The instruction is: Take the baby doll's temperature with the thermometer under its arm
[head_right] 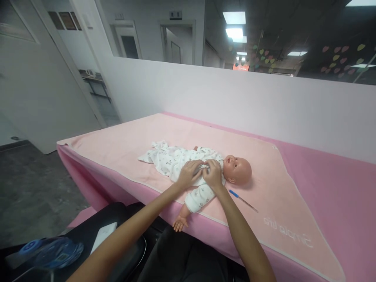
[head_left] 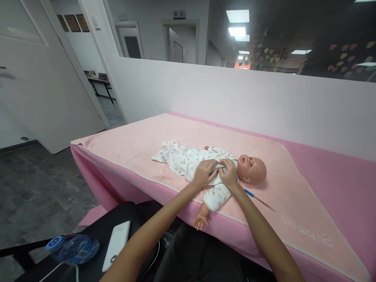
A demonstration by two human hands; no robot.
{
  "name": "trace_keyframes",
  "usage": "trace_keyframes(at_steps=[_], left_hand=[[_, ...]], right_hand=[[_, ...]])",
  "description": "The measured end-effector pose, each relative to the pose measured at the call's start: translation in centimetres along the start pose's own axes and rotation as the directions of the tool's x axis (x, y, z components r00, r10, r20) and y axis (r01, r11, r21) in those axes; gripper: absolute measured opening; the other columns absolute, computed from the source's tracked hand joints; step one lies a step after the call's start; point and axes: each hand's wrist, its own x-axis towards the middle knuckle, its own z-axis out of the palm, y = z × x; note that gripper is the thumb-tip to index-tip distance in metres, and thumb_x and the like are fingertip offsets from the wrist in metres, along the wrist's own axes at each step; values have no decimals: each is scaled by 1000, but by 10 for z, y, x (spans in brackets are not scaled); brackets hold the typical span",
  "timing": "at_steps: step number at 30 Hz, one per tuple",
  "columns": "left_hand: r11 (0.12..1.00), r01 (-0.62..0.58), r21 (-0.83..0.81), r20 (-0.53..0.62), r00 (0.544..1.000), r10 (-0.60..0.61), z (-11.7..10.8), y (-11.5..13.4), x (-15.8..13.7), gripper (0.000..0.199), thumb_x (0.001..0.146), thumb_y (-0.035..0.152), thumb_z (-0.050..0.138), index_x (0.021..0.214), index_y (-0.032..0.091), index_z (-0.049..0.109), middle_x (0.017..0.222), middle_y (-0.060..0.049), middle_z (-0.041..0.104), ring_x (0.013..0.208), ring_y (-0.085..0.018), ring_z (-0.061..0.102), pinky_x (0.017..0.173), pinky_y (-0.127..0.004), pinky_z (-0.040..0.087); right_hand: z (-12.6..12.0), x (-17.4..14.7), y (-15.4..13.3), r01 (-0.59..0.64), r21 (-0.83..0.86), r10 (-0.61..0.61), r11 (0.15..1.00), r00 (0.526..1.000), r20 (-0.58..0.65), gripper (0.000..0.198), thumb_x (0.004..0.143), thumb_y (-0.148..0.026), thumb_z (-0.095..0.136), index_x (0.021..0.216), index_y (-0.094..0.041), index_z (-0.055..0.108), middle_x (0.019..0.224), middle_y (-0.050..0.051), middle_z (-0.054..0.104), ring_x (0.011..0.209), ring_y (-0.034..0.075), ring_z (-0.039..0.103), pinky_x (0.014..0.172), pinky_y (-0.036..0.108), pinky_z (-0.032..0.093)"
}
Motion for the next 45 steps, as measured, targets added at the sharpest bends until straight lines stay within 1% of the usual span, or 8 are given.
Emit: trace_keyframes(at_steps=[2, 7, 14, 20, 26, 33, 39, 45], left_hand=[[999, -42, 32, -26, 999, 43, 1, 0, 0, 27, 85, 27, 44, 108, 18, 54, 107, -7, 61, 102, -19, 54, 89, -34, 39], [982, -132, 133, -63, 988, 142, 3, -3, 0, 22, 86, 25, 44, 104, 20, 55, 107, -6, 60, 102, -18, 54, 88, -34, 40], [971, -98, 220, -124, 984, 127, 5, -3, 0, 20, 85, 26, 45, 101, 20, 55, 112, -8, 55, 103, -19, 51, 88, -36, 39], [966, -129, 225, -118, 980, 158, 7, -2, 0, 19, 86, 25, 44, 102, 18, 53, 107, -8, 58, 100, -18, 53, 87, -35, 40], [963, -113, 246, -122, 982, 147, 10, -6, -1, 19, 86, 27, 45, 100, 17, 54, 96, -7, 60, 93, -19, 54, 81, -34, 42], [969, -97, 227, -149, 980, 133, 11, -7, -1, 16, 86, 28, 45, 96, 18, 54, 90, -6, 61, 88, -18, 55, 79, -33, 42], [970, -104, 220, -145, 980, 138, 10, -5, 0, 14, 86, 26, 45, 92, 17, 54, 90, -6, 62, 87, -19, 54, 78, -34, 41], [999, -40, 37, -181, 982, 46, 6, -5, 0, 9, 84, 26, 49, 87, 19, 55, 84, -3, 62, 83, -16, 55, 76, -32, 43]], right_hand=[[-2, -1, 2, 28, -2, -28, 1000, 999, 25, 21, 63, -8, 44, 79, -18, 54, 81, 5, 58, 81, 19, 53, 74, 32, 42], [-1, -2, 2, 33, 29, -32, 999, 999, -33, 20, 63, -8, 44, 78, -19, 49, 82, 4, 54, 80, 19, 51, 73, 31, 43], [-2, -2, 0, 46, 43, -45, 998, 999, -26, 9, 74, -12, 45, 75, -20, 47, 78, 3, 53, 77, 18, 51, 72, 31, 42], [0, -3, 1, -4, 8, 4, 1000, 999, -35, 8, 83, -18, 40, 81, -20, 48, 78, 4, 55, 76, 18, 51, 72, 31, 41], [2, -5, 2, 22, 41, -17, 999, 993, -117, 9, 86, -19, 39, 87, -20, 48, 83, 5, 56, 81, 18, 52, 74, 31, 43], [3, -3, 1, 89, -39, -93, 995, 989, -114, 16, 79, -10, 38, 75, -21, 49, 73, 3, 54, 75, 18, 50, 70, 30, 42], [2, -3, 2, 128, -64, -133, 990, 987, -87, 16, 76, -11, 43, 85, -18, 55, 81, 6, 58, 81, 19, 52, 76, 32, 42], [2, -4, 0, 125, -86, -130, 988, 990, -54, 13, 76, -13, 45, 81, -19, 56, 81, 5, 57, 82, 19, 52, 75, 32, 42]])
